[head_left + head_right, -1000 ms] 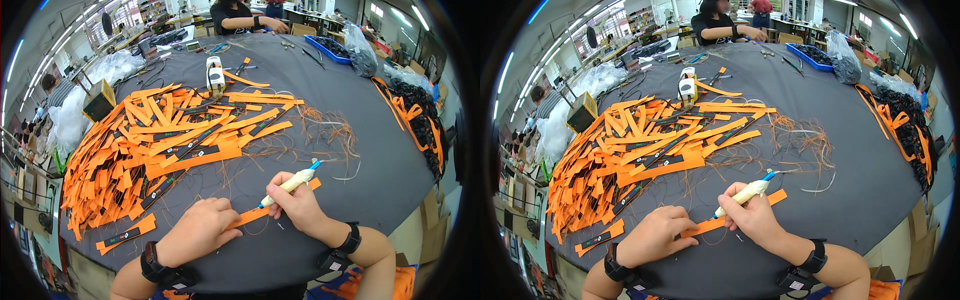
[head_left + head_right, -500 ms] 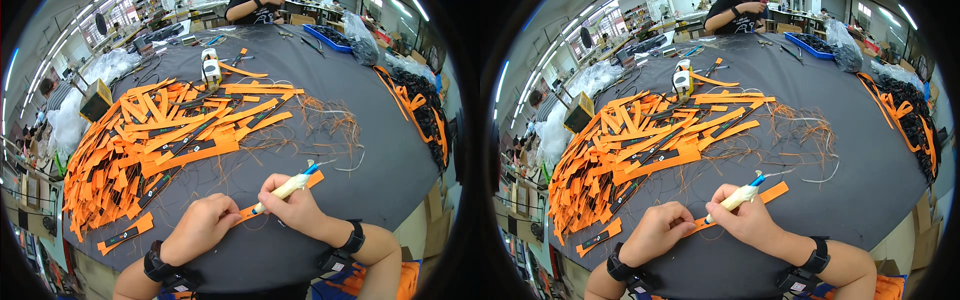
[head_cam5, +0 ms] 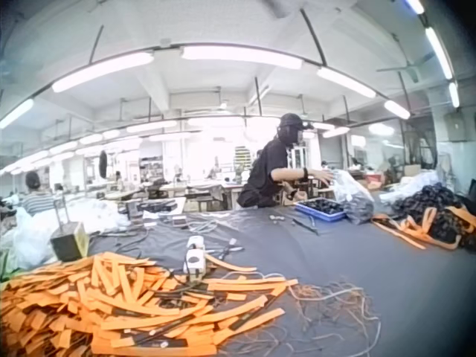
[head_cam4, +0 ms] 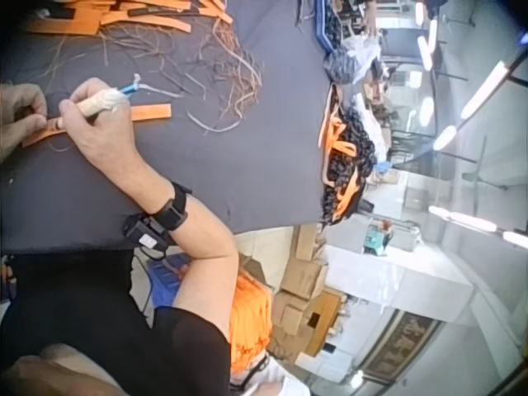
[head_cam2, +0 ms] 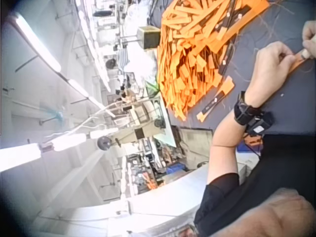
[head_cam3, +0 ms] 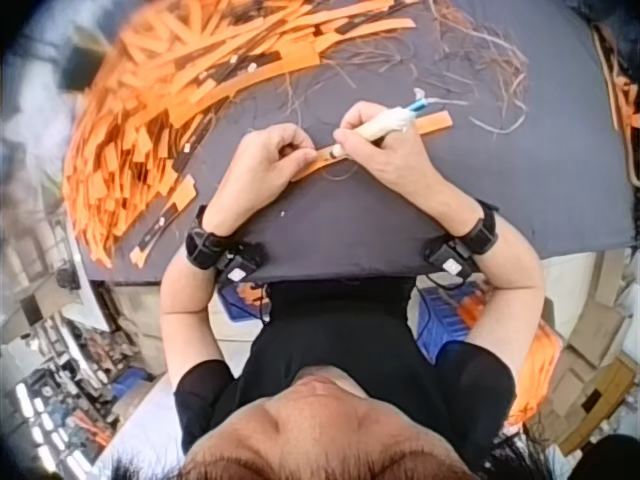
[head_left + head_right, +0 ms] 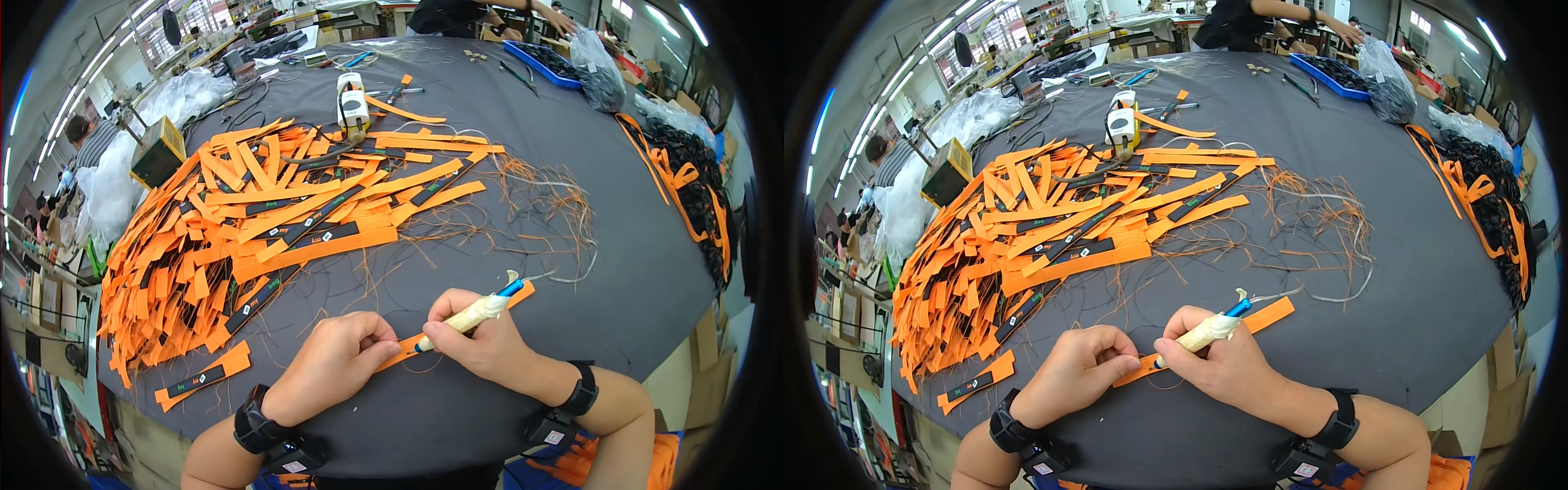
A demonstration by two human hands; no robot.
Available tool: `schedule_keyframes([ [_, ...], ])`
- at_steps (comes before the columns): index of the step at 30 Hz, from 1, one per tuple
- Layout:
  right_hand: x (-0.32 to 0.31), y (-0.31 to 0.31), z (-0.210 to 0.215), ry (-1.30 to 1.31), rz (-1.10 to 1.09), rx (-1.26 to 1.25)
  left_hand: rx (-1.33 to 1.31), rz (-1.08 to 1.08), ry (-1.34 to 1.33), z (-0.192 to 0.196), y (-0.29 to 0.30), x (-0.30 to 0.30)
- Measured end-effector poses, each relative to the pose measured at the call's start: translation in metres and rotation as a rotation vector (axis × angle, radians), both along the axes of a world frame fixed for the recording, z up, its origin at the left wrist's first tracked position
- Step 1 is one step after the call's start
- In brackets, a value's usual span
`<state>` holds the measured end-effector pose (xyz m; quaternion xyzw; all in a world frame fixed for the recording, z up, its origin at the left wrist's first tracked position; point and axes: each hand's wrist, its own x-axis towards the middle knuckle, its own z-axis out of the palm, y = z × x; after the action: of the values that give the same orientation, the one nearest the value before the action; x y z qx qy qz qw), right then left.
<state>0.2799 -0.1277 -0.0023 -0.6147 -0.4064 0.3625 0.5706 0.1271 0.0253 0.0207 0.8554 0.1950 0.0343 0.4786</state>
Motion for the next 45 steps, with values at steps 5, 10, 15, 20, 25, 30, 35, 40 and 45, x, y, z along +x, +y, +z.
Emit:
schedule_keyframes([
  [5, -0.001, 0.001, -0.001, 0.014, 0.005, 0.000, -0.007, 0.010, 0.004, -0.001, 0.000, 0.000],
  [10, -0.001, 0.000, -0.001, 0.017, 0.011, -0.003, -0.004, 0.006, 0.006, -0.002, 0.000, 0.000],
  [15, 0.000, 0.000, -0.002, 0.018, 0.017, 0.006, -0.034, 0.012, 0.030, 0.000, 0.001, 0.000],
  [20, -0.001, 0.001, 0.002, 0.051, -0.022, -0.002, -0.019, 0.146, -0.132, -0.013, 0.016, -0.002],
  [25, 0.000, 0.001, -0.001, 0.093, -0.036, 0.006, 0.376, 0.118, -0.200, 0.006, 0.024, -0.003],
  [30, -0.001, 0.002, 0.000, 0.084, -0.015, 0.012, 0.399, -0.180, -0.083, 0.010, 0.010, -0.008],
  [35, -0.001, 0.001, 0.000, 0.060, -0.011, -0.011, 0.438, -0.203, -0.070, 0.001, 0.007, -0.007],
  [40, -0.001, 0.001, 0.000, 0.050, -0.005, -0.014, 0.309, -0.146, -0.097, 0.002, 0.004, -0.005],
  [45, 0.000, 0.002, 0.000, 0.052, -0.002, -0.005, 0.215, -0.093, -0.127, -0.001, 0.004, -0.003],
])
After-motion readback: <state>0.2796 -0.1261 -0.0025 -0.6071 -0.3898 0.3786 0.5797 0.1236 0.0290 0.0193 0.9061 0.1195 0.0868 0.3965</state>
